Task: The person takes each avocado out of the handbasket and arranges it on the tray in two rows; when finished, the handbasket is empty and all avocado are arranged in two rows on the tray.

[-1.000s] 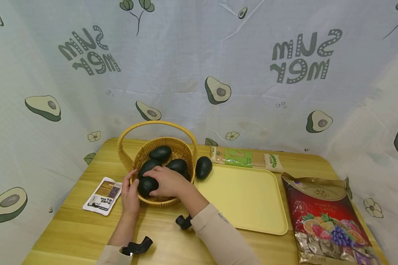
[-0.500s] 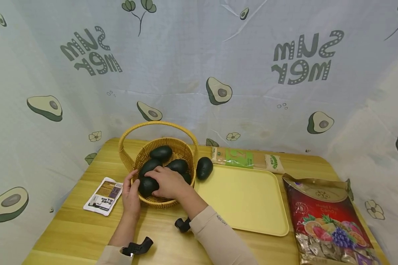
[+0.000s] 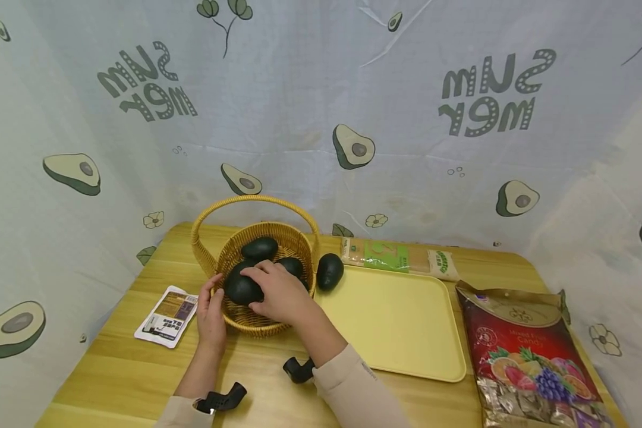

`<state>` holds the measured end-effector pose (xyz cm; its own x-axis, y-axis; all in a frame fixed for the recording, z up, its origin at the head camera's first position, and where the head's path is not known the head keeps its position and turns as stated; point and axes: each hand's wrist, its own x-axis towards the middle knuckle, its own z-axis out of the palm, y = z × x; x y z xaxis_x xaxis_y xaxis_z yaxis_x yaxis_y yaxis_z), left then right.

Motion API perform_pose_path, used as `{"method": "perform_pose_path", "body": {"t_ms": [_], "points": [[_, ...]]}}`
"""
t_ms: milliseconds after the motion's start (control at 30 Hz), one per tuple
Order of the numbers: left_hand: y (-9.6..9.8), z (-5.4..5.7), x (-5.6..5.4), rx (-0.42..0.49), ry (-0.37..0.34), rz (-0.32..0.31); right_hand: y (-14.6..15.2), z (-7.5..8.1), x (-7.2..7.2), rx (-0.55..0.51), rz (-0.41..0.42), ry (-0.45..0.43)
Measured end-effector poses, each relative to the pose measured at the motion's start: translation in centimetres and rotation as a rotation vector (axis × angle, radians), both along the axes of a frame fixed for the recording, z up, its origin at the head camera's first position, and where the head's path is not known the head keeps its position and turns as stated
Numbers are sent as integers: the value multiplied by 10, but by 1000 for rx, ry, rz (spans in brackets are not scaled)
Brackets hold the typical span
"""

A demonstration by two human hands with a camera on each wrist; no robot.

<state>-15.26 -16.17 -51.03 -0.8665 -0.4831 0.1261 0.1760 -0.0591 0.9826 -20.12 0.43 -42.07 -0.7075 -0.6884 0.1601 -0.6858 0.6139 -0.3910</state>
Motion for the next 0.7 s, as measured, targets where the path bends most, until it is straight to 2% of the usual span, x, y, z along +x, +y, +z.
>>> {"method": "perform_pose_path", "body": {"t_ms": [333,533,700], "points": [[0,1,0,-4,2,0,31,24,23,-178,-85,-28],[1,0,-1,9,4,12,52,32,34,-263,-166,-29],[2,0,0,18,6,19,71,33,37,-303,-208,-29]]}}
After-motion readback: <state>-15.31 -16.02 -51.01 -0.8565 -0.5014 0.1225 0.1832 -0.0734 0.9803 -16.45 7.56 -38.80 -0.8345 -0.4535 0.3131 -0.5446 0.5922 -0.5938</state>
